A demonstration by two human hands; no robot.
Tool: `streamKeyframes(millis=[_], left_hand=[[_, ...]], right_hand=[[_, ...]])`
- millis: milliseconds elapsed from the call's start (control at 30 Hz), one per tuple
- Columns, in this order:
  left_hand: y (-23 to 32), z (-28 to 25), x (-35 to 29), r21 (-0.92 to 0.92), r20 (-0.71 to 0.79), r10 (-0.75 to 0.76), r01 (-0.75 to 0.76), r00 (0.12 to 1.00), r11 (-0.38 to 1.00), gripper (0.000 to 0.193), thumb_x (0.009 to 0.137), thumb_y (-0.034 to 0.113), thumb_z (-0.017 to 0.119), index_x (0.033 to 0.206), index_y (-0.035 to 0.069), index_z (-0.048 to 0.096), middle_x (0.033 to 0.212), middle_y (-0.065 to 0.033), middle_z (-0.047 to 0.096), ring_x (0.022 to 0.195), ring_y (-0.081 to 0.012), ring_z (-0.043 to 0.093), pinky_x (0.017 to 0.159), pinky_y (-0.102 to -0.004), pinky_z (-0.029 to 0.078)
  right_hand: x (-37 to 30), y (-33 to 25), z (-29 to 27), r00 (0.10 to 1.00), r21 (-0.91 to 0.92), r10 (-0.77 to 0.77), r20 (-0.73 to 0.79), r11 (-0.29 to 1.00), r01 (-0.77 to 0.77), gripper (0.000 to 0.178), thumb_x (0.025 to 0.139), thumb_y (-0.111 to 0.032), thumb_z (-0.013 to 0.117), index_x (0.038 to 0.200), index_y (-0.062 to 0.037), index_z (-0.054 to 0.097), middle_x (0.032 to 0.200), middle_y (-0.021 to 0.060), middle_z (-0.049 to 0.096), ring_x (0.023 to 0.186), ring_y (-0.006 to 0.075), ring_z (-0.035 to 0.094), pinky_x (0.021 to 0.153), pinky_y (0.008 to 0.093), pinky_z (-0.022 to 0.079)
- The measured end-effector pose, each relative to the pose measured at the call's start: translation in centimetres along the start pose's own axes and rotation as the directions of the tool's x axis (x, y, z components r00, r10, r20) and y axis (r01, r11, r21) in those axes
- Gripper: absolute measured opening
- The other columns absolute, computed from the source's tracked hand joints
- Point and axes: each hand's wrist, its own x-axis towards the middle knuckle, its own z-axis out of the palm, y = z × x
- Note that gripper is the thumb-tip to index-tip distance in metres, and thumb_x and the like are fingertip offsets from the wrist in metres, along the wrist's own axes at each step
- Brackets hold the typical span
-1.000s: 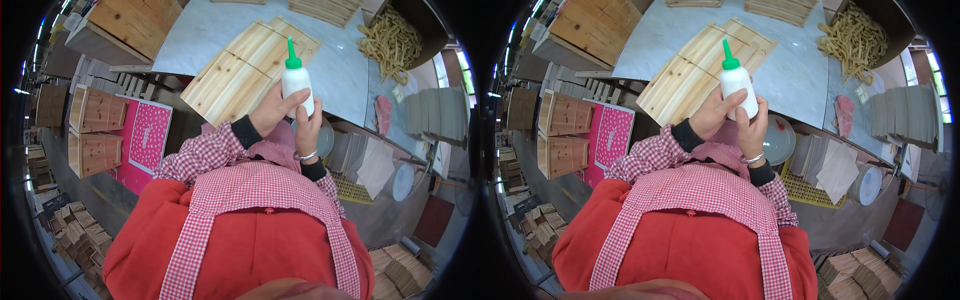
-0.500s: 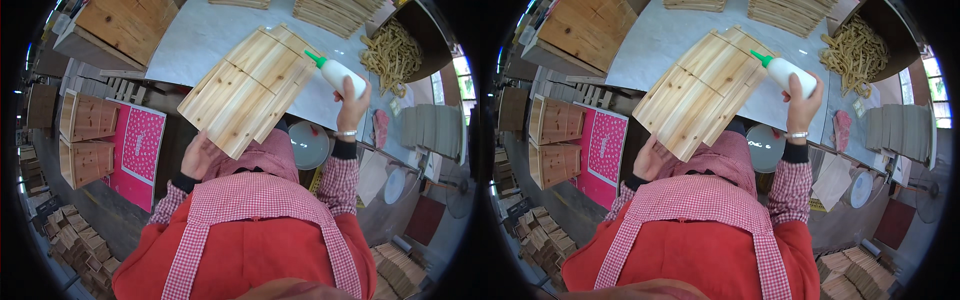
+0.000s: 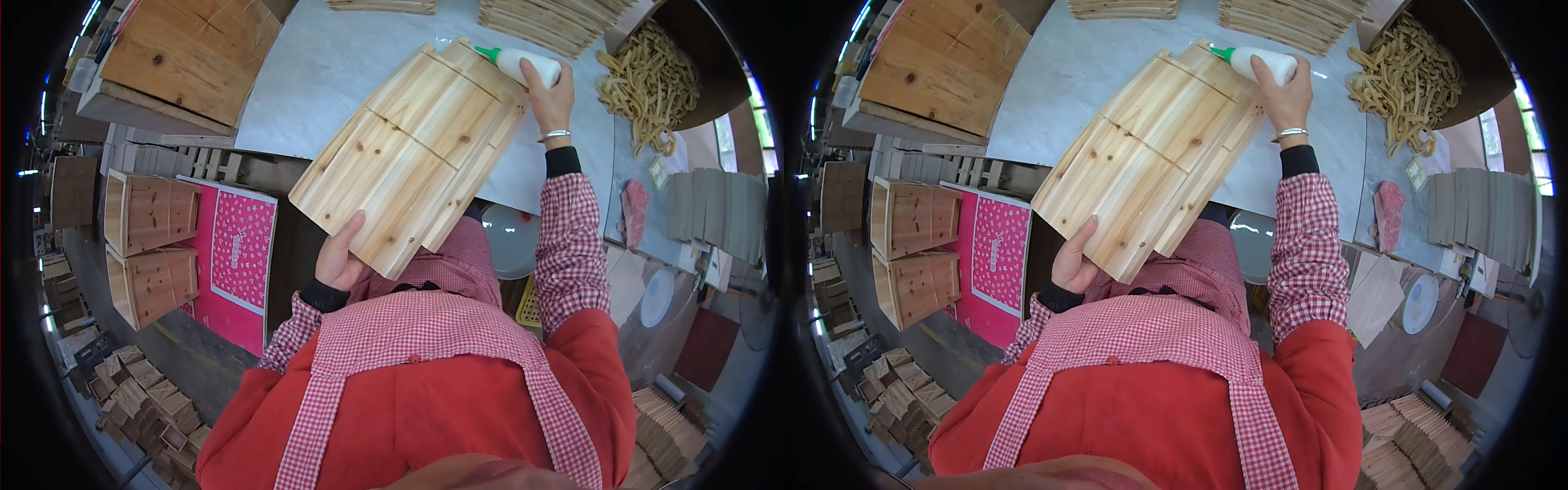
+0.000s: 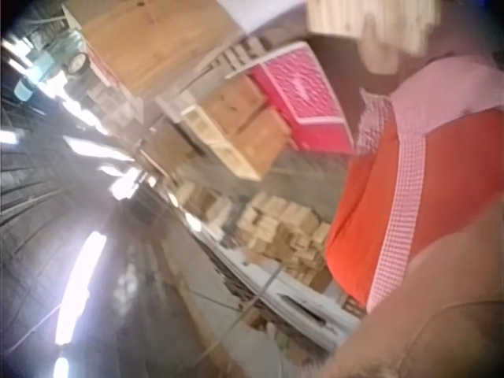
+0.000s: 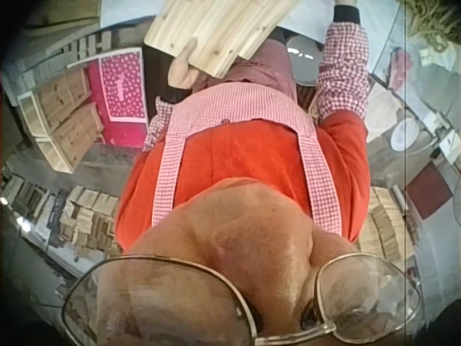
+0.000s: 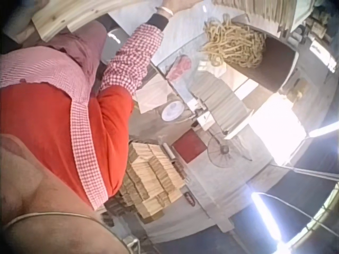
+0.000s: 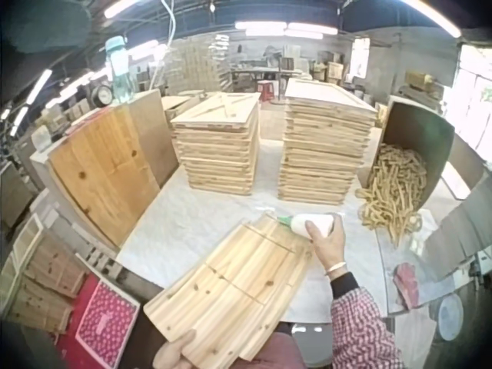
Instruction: Assembling wooden boxes by applying glue to wooden panels and joining them together.
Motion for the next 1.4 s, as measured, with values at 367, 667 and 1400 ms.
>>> streamKeyframes(millis=[367,667,1400], left_hand=[[0.2,0.4,-0.2,-0.012,-0.035,-0.016,0.016,0.999,1.000,0.054,0.089,0.011,0.065,0.136,0.004,0.039,0.132,-0.0116,0.051,0.121,-0.0264,0.051,0.100,-0.0437,0.044],[0.0,0.4,-0.1,-0.001,-0.035,-0.008,0.008,0.999,1.000,0.054,0.089,0.011,0.064,0.137,0.004,0.039,0.132,-0.0119,0.051,0.122,-0.0270,0.050,0.101,-0.0442,0.044],[-0.2,-0.1,0.3,-0.041,0.006,-0.013,0.013,1.000,0.999,0.054,0.090,0.011,0.063,0.138,0.004,0.038,0.132,-0.0116,0.050,0.121,-0.0266,0.050,0.101,-0.0430,0.044]], right_hand=[[2.8,1.3,2.1,0.975,-0.227,-0.193,0.112,0.950,0.215,0.064,0.071,-0.043,0.078,0.112,0.0003,0.054,0.101,0.0198,0.065,0.091,0.0302,0.065,0.080,0.0380,0.051],[4.0,-0.3,0.4,0.863,-0.332,-0.386,0.325,0.808,0.487,0.053,0.075,-0.037,0.076,0.110,-0.0032,0.054,0.099,0.0190,0.065,0.089,0.0329,0.064,0.077,0.0378,0.052],[-2.6,-2.7,-1.4,0.957,-0.142,-0.238,0.168,0.954,0.262,0.049,0.075,-0.032,0.077,0.107,-0.0028,0.056,0.087,0.0124,0.066,0.077,0.0217,0.065,0.068,0.0330,0.053]])
